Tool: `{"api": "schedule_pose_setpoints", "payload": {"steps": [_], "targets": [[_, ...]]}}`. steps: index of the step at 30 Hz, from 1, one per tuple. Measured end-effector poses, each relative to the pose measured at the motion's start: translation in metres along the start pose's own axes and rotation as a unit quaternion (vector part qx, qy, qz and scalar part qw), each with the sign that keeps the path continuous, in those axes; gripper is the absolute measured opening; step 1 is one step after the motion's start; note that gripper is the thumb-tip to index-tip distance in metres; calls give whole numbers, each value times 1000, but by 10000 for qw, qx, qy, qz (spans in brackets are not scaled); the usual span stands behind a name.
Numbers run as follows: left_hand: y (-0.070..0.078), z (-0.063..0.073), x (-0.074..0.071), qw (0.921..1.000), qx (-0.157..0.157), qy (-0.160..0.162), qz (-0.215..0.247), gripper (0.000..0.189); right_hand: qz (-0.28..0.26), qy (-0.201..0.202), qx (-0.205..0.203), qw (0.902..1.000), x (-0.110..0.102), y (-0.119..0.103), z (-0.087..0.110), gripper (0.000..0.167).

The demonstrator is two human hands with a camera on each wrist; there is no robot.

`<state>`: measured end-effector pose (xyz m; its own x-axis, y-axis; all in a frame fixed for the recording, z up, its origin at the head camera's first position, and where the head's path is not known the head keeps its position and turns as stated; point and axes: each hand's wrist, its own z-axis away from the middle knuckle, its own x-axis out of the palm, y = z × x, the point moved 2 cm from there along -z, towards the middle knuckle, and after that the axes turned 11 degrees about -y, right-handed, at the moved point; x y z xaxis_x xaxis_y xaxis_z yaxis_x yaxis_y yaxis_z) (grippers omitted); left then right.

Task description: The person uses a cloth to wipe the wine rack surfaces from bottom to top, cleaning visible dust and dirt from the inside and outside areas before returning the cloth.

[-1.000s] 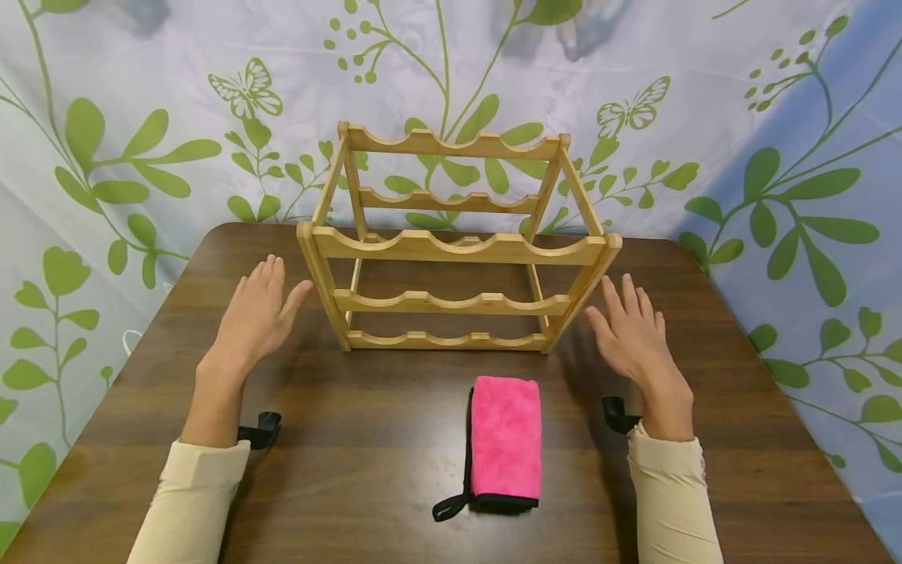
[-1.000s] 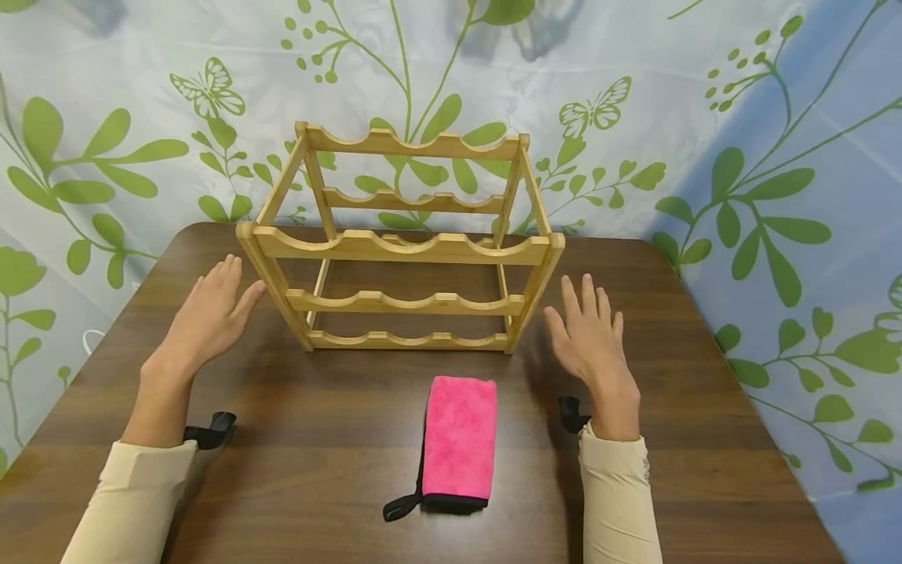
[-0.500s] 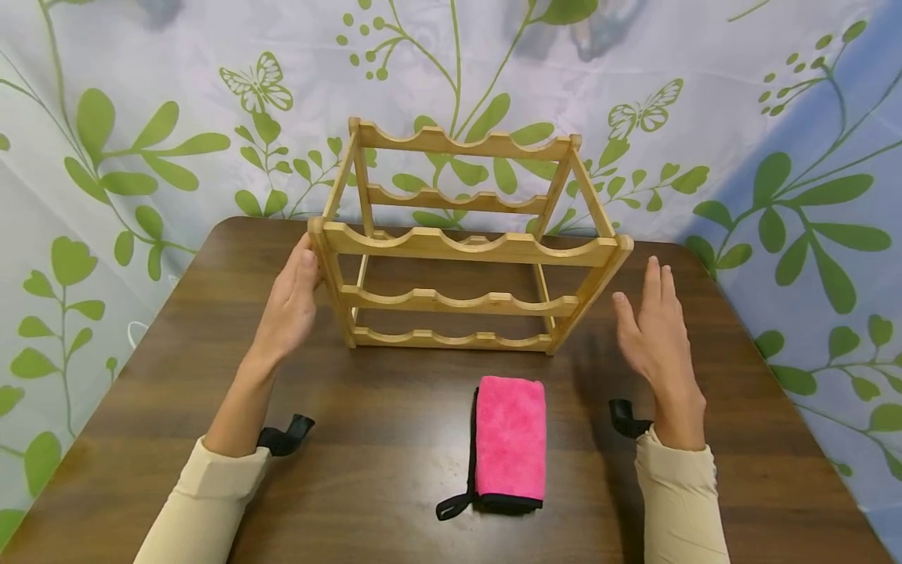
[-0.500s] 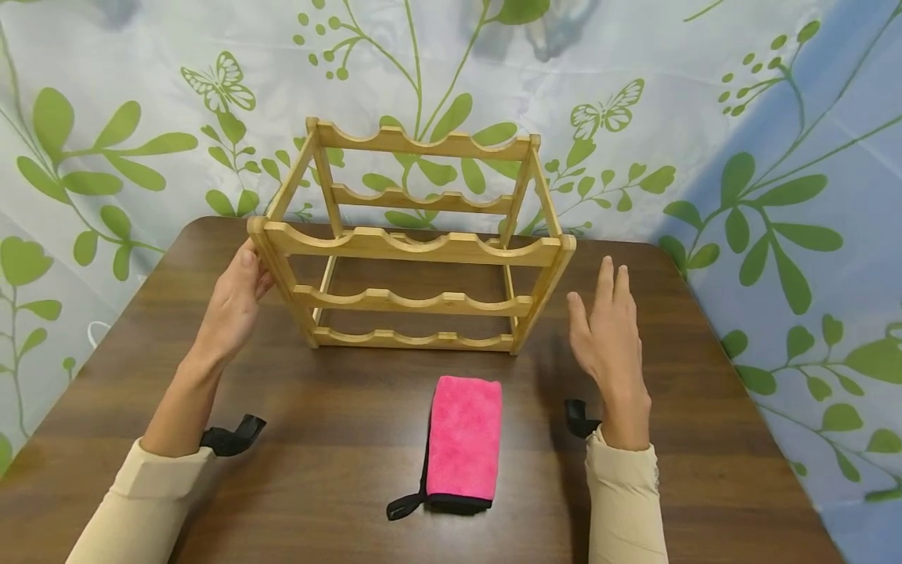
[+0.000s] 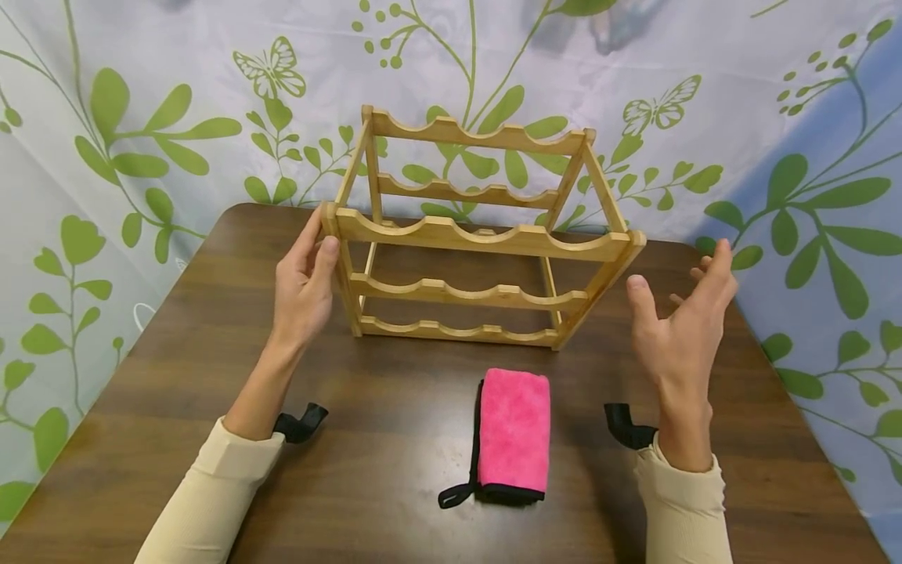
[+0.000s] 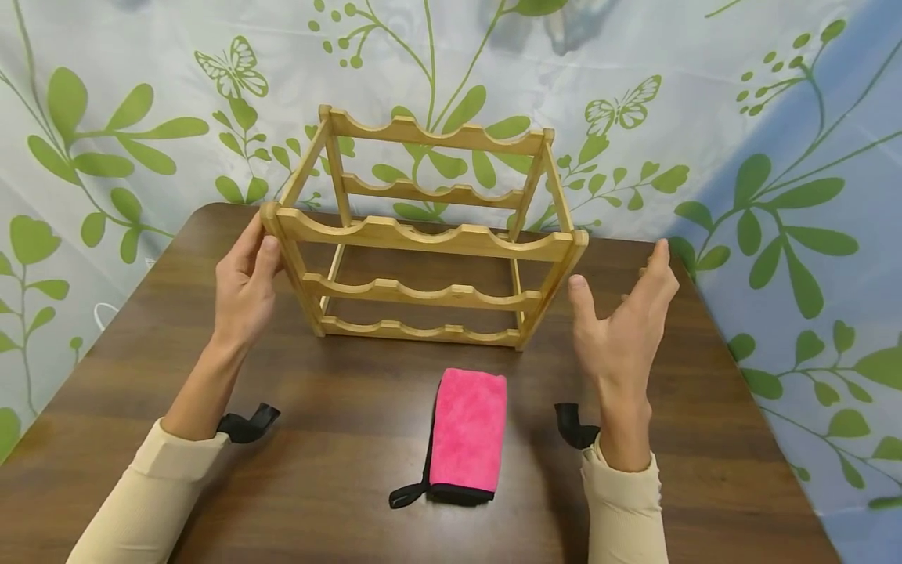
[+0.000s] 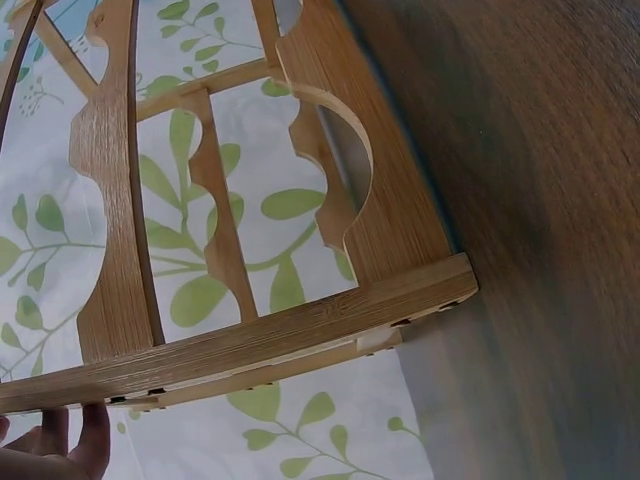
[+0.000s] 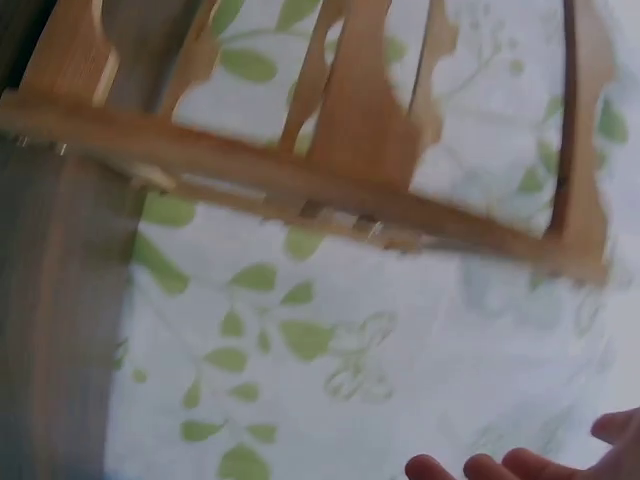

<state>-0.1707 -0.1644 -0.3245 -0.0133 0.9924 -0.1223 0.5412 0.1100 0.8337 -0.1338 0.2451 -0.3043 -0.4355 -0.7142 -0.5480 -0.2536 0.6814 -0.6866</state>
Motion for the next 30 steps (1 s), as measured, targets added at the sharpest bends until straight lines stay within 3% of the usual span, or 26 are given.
{"api": "schedule_pose_setpoints", "payload": {"steps": [5,8,10,13,16,19,26,30], "targets": [[0,0,2,10000,-24,-32,-2,45,414,-190,-376,9983,6,-16,17,80],[-1,-1,4,9999,-20,-121,74,45,873,-792,-402,9922,12,-22,30,76],[-2,-2,4,9998,-12,-158,98,45,1229,-1384,-464,9816,18,-26,38,71],[-2,-2,1,9999,29,-156,31,44,1629,-2454,-621,9536,28,-34,46,66],[-1,-1,-3,9999,38,-139,-92,43,1662,-3476,-741,9198,40,-40,53,61],[0,0,-4,9997,-14,-182,-134,43,1645,-4251,-685,8875,50,-42,60,66],[2,1,-4,9993,-130,-343,-36,44,2143,-5348,-141,8173,71,-44,79,89],[2,0,-5,9990,-111,-421,-5,45,1993,-5750,-44,7935,81,-48,88,92]]}}
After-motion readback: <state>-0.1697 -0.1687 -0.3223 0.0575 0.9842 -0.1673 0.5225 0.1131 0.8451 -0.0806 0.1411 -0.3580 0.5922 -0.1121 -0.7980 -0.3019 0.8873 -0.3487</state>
